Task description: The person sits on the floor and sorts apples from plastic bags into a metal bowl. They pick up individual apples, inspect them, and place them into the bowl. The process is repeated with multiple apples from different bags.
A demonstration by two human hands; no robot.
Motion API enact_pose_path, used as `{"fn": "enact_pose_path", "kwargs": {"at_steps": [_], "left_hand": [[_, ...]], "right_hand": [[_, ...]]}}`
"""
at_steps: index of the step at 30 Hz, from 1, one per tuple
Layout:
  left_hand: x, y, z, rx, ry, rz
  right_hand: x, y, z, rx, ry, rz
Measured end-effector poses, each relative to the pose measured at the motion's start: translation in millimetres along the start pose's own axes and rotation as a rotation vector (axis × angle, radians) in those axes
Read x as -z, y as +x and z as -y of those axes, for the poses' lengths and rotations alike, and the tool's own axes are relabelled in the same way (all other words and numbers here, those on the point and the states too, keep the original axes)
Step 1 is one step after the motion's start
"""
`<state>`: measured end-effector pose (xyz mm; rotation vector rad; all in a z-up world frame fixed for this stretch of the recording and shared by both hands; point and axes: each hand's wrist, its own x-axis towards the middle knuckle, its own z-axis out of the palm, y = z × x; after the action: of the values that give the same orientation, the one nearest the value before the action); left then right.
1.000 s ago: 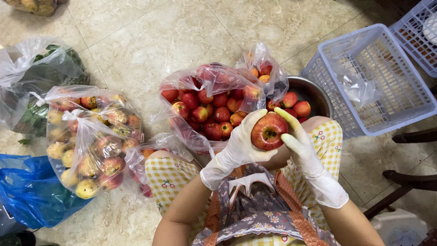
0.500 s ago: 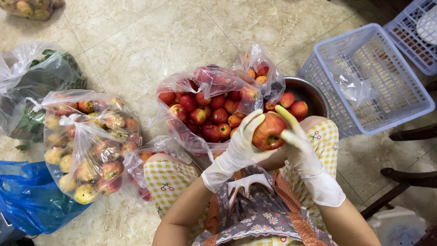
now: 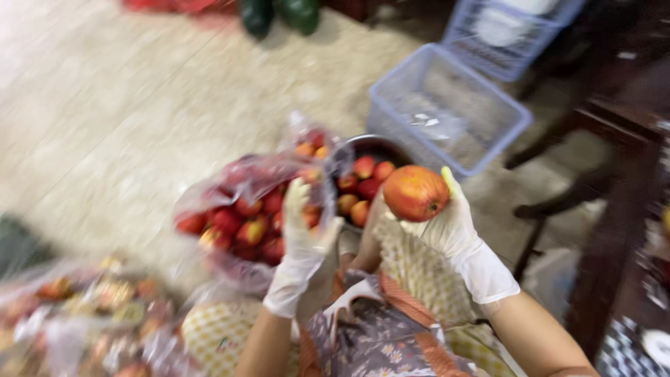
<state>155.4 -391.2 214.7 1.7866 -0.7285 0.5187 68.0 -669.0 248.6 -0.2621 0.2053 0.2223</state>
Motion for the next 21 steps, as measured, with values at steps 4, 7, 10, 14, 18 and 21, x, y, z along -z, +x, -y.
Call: {"fn": "enact_pose_path", "kwargs": {"at_steps": [4, 7, 10, 14, 18, 21], "left_hand": [[-6, -4, 17, 0.162, -0.055, -0.001], [-14, -2, 28, 0.116, -0.033, 0.057], [-19, -14, 31, 0.268, -0.027, 0.142], [-26, -22, 33, 0.318, -0.040, 0.180], [-24, -27, 47, 0.339, -0.013, 0.183], [-13, -34, 65, 0.309, 0.014, 0.185]], "right_hand": [[-38, -52, 42, 0.326, -0.194, -0.154], [-58, -118, 57, 0.782, -0.626, -0.302], [-67, -180, 59, 1.079, -1.146, -0.630], [-44, -236, 51, 1.204, -1.586, -1.167], [-3, -271, 34, 1.154, -1.872, -1.552], [19, -288, 27, 1.077, -1.878, -1.720]]}}
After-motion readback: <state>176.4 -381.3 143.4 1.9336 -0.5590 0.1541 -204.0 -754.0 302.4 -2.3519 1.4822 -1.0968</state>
